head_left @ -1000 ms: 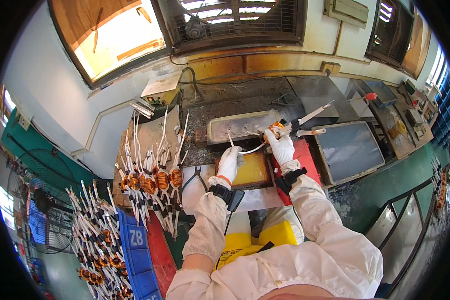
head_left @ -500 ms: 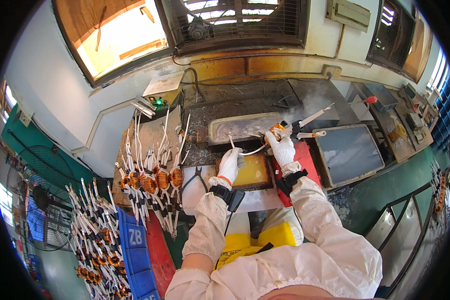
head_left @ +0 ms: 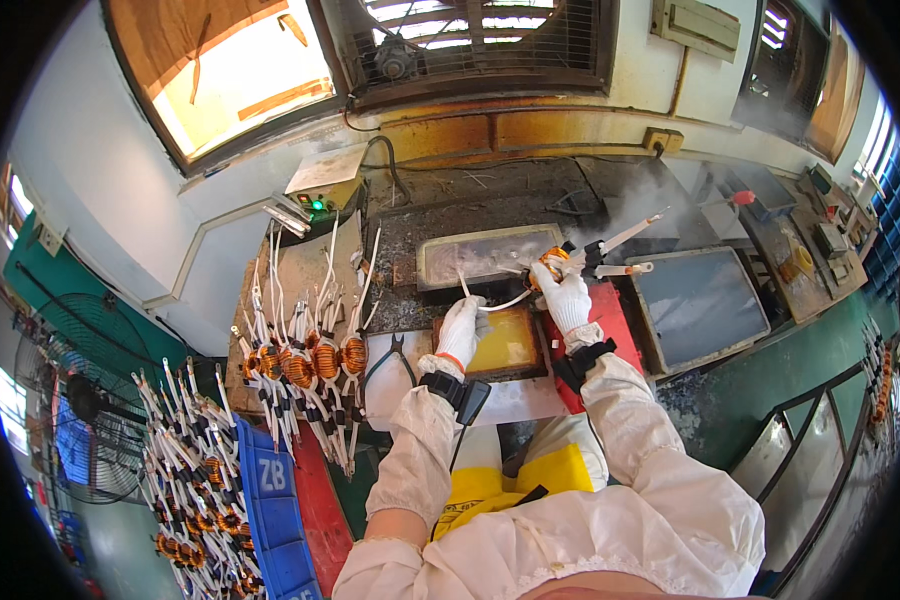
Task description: Tinning the ends of copper coils by dipping them into a solder pot.
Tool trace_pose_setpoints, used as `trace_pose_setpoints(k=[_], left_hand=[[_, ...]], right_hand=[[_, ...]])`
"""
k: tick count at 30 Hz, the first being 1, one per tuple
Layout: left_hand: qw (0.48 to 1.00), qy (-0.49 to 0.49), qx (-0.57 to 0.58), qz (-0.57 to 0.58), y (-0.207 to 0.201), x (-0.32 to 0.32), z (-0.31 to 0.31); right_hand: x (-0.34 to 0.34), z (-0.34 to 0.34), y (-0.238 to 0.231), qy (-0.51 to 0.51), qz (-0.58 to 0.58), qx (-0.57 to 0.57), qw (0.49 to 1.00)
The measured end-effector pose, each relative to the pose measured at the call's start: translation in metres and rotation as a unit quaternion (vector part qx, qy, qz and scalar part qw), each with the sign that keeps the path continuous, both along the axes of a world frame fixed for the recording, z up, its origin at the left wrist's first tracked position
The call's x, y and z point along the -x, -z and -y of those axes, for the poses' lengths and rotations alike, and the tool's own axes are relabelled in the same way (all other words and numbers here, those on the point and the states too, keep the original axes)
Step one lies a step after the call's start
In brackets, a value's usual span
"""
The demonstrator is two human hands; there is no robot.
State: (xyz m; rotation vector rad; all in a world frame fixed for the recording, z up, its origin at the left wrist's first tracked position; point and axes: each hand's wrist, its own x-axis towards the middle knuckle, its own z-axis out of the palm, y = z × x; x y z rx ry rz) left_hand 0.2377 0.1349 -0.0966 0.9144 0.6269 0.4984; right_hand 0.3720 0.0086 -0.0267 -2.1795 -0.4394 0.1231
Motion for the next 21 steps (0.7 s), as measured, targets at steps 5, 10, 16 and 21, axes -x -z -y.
trace_pose_setpoints(k=[5, 10, 16, 21], left_hand=[[1.0, 0.002, -0.003, -0.01, 0.0, 0.001, -0.002], [1.0, 0.002, 0.0, -0.005, 0.003, 0.0, -0.003], [1.0, 0.003, 0.001, -0.008, 0.002, -0.001, -0.001], [1.0, 0.005, 0.011, 0.009, 0.005, -0.002, -0.001]], right_hand=[[0.005, 0.002, -0.01, -0.016, -0.026, -0.039, 0.999], [0.004, 0.001, -0.009, 0.001, -0.036, -0.018, 0.999], [0.001, -0.001, -0.003, 0.006, -0.002, -0.038, 0.999], [-0.005, -0.003, 0.001, 0.014, -0.012, -0.017, 1.0]])
